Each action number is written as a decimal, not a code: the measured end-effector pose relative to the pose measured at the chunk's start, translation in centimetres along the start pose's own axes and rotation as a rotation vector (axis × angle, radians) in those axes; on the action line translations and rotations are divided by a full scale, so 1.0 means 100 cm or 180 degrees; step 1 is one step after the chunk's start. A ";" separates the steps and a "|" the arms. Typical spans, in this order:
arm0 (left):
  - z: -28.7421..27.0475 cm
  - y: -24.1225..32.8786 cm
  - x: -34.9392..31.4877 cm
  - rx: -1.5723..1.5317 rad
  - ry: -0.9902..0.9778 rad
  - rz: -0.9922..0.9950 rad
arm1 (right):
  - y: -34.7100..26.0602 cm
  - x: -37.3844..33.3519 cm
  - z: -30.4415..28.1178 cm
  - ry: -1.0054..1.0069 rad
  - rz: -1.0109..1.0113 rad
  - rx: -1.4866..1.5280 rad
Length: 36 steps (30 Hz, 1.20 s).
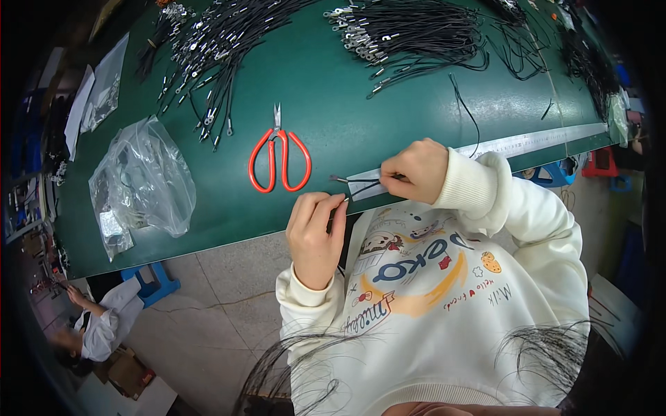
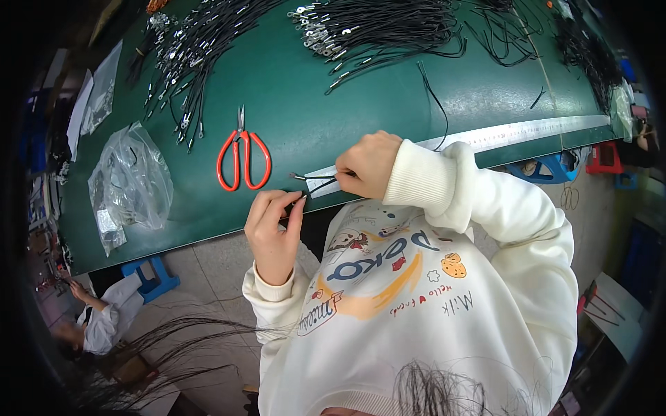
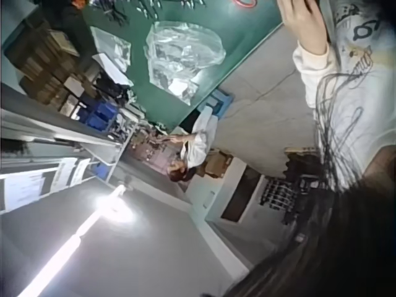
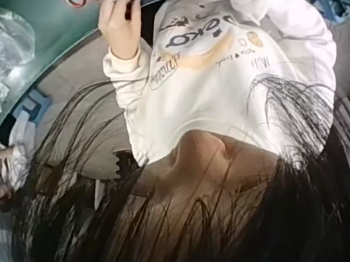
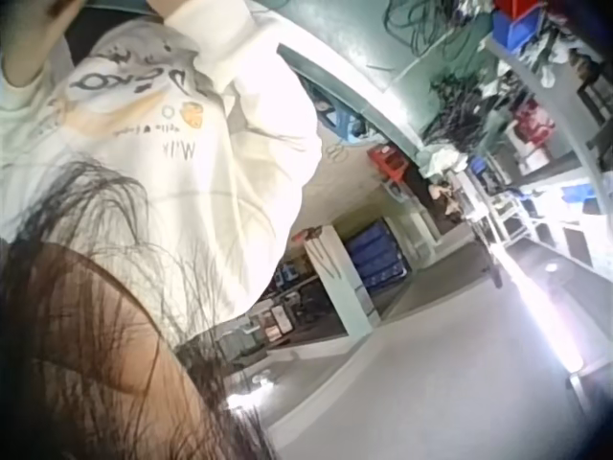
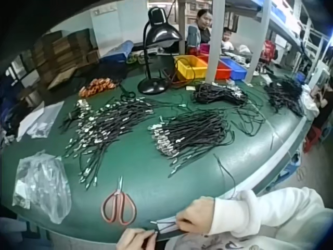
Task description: The person aligns wires against a ruler on a workbench and cuts them using wire cutters.
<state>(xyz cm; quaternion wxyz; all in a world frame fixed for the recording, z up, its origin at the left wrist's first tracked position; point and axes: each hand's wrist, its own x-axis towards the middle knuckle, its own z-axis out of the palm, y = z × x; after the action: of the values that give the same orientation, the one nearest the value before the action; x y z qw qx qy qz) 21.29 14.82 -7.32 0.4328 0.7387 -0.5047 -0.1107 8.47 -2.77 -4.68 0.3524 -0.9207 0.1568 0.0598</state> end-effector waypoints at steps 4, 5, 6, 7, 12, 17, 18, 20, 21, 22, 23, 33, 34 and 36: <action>-0.002 0.000 0.003 0.0103 -0.0145 0.0146 | -0.003 0.002 -0.010 -0.0217 0.0174 0.0040; -0.001 0.002 0.005 0.0161 -0.0082 0.0138 | -0.003 0.002 -0.012 -0.0259 0.0156 0.0011; -0.001 0.003 0.006 0.0218 -0.0019 0.0133 | -0.003 0.002 -0.012 -0.0297 0.0140 -0.0019; -0.001 0.004 0.008 0.0208 -0.0032 0.0131 | -0.003 0.003 -0.013 -0.0300 0.0155 -0.0012; 0.003 -0.004 0.009 0.0345 -0.0126 0.0617 | -0.004 0.005 -0.012 -0.0423 0.0168 -0.0123; 0.007 -0.001 0.006 0.0323 0.0083 0.0479 | -0.004 0.002 -0.008 -0.0330 0.0072 -0.0234; 0.007 -0.002 0.008 0.0235 0.0066 0.0412 | -0.003 0.001 -0.008 -0.0317 0.0047 -0.0261; 0.007 -0.003 0.010 0.0142 0.0042 0.0340 | 0.002 0.000 -0.004 -0.0283 0.0017 -0.0217; 0.006 -0.004 0.011 0.0074 -0.0006 0.0320 | 0.003 0.000 -0.003 -0.0243 -0.0028 -0.0179; 0.005 -0.005 0.012 0.0006 -0.0055 0.0299 | 0.003 0.000 -0.003 -0.0245 -0.0027 -0.0176; 0.004 -0.005 0.012 0.0001 -0.0089 0.0287 | 0.002 0.000 -0.004 -0.0286 -0.0003 -0.0211; 0.006 -0.009 0.014 0.0063 -0.0164 0.0457 | 0.005 -0.020 -0.010 -0.0216 0.0212 -0.0504; 0.005 -0.009 0.014 0.0064 -0.0164 0.0465 | 0.008 -0.024 -0.012 -0.0208 0.0247 -0.0516; 0.005 -0.009 0.014 0.0032 -0.0177 0.0487 | 0.016 -0.030 -0.017 -0.0230 0.0265 -0.0134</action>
<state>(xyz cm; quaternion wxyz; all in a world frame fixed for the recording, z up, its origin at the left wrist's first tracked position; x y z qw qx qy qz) 22.21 13.51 -7.94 0.4221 0.6968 -0.5721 -0.0952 5.09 -4.26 -3.76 0.3357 -0.9178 0.1808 0.1109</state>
